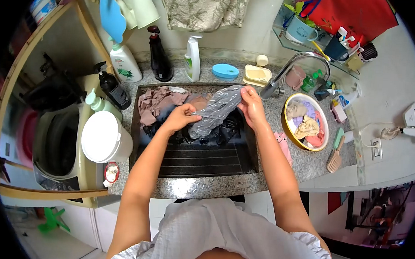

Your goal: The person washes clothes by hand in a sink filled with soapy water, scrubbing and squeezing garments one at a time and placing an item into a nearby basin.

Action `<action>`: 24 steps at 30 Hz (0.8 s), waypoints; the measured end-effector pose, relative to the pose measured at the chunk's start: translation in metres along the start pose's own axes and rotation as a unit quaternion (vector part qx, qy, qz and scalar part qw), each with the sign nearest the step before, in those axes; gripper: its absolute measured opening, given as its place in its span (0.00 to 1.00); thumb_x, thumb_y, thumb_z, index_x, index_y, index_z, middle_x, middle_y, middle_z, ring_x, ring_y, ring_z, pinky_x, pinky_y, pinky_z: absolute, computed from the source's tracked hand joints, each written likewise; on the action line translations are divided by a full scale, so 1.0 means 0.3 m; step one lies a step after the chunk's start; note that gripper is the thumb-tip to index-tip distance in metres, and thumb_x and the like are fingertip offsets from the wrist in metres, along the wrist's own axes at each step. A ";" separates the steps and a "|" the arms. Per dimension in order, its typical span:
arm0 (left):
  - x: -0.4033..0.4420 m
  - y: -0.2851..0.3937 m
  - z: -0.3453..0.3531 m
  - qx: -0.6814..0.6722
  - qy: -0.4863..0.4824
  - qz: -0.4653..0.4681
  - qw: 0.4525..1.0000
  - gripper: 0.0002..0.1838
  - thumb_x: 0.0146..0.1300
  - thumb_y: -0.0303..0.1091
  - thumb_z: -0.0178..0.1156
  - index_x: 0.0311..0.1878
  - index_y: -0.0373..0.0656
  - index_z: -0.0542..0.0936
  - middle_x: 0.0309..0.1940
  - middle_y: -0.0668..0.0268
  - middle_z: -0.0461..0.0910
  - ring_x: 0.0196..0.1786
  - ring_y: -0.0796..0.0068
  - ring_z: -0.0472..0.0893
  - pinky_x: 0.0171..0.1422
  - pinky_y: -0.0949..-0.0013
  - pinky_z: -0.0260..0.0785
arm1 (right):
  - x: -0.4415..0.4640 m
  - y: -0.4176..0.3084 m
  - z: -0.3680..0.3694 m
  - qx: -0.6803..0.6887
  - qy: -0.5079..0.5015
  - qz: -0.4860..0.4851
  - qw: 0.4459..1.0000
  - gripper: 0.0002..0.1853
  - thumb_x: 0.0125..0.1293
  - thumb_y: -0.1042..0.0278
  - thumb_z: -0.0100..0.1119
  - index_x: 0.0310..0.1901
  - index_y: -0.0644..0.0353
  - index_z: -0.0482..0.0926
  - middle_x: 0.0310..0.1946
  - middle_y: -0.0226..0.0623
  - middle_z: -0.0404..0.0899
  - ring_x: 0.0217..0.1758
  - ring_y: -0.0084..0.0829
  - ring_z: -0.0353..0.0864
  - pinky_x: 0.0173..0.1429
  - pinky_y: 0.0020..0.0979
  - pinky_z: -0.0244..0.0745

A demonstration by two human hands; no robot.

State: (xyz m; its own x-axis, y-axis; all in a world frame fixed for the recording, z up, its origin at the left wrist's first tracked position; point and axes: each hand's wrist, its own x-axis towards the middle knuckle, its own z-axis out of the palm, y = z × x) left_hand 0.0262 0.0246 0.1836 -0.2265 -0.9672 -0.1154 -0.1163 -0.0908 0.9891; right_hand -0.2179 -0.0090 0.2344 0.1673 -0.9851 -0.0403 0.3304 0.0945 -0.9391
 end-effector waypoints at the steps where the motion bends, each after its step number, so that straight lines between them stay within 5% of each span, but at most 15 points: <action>1: -0.009 0.014 -0.022 0.030 -0.007 -0.024 0.999 0.11 0.51 0.28 0.66 0.31 0.41 0.71 0.24 0.76 0.70 0.30 0.87 0.67 0.35 0.80 0.60 | -0.009 -0.001 -0.006 0.058 0.020 -0.012 0.998 0.06 0.68 0.64 0.47 0.37 0.56 0.69 0.33 0.25 0.73 0.37 0.19 0.72 0.42 0.24 0.68; 5: -0.022 -0.015 -0.066 0.002 0.003 -0.001 1.000 0.09 0.53 0.25 0.63 0.32 0.43 0.70 0.24 0.77 0.68 0.30 0.88 0.67 0.36 0.82 0.60 | -0.008 0.005 -0.049 0.103 0.035 -0.023 0.994 0.06 0.68 0.65 0.45 0.38 0.56 0.69 0.34 0.28 0.74 0.38 0.21 0.74 0.41 0.27 0.71; 11: -0.039 -0.006 -0.113 -0.066 0.012 0.067 0.996 0.09 0.56 0.19 0.57 0.35 0.42 0.69 0.29 0.74 0.71 0.33 0.86 0.69 0.40 0.81 0.64 | -0.003 0.036 -0.102 0.056 0.071 -0.029 0.996 0.06 0.68 0.65 0.45 0.37 0.57 0.70 0.30 0.27 0.73 0.30 0.18 0.73 0.33 0.19 0.69; 17: -0.089 0.125 -0.112 -0.142 -0.024 0.011 0.990 0.08 0.55 0.23 0.60 0.31 0.44 0.69 0.44 0.65 0.71 0.50 0.81 0.70 0.46 0.80 0.65 | -0.016 0.014 -0.123 0.100 -0.035 -0.005 0.994 0.02 0.62 0.71 0.49 0.34 0.58 0.70 0.31 0.28 0.73 0.35 0.19 0.72 0.39 0.22 0.69; 19: -0.100 0.048 -0.120 -0.164 -0.031 -0.036 0.985 0.09 0.51 0.23 0.61 0.29 0.44 0.69 0.50 0.61 0.69 0.54 0.75 0.68 0.50 0.76 0.64 | -0.055 0.032 -0.136 -0.004 -0.114 0.056 0.992 0.01 0.57 0.74 0.50 0.31 0.58 0.71 0.33 0.30 0.73 0.37 0.23 0.73 0.44 0.27 0.69; 20: -0.109 -0.022 -0.121 -0.127 -0.066 -0.029 0.989 0.09 0.49 0.22 0.60 0.28 0.44 0.70 0.50 0.61 0.69 0.53 0.73 0.69 0.52 0.74 0.64 | -0.096 0.026 -0.117 -0.088 -0.146 0.096 0.981 0.01 0.56 0.74 0.50 0.29 0.60 0.72 0.34 0.31 0.74 0.40 0.26 0.73 0.48 0.29 0.68; 21: -0.117 -0.092 -0.120 -0.090 -0.102 -0.021 0.990 0.09 0.47 0.21 0.60 0.27 0.44 0.70 0.51 0.61 0.69 0.53 0.72 0.69 0.54 0.71 0.63 | -0.089 0.122 -0.185 -0.221 -0.225 0.038 0.948 0.03 0.55 0.72 0.51 0.29 0.61 0.73 0.34 0.33 0.76 0.41 0.26 0.75 0.47 0.28 0.69; 24: -0.191 -0.275 -0.082 0.111 -0.193 -0.014 0.975 0.07 0.42 0.21 0.58 0.26 0.41 0.72 0.49 0.61 0.71 0.51 0.73 0.69 0.55 0.71 0.60 | -0.172 0.209 -0.218 -0.534 -0.360 0.150 0.750 0.07 0.52 0.70 0.53 0.32 0.59 0.77 0.31 0.36 0.80 0.39 0.30 0.78 0.45 0.30 0.71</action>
State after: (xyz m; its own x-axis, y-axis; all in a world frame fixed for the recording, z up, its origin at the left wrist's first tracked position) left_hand 0.0724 0.0815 0.1108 -0.5627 -0.7992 -0.2113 -0.3247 -0.0215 0.9456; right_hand -0.2667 0.0382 0.1553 0.6704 -0.5738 -0.4705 -0.6912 -0.2521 -0.6773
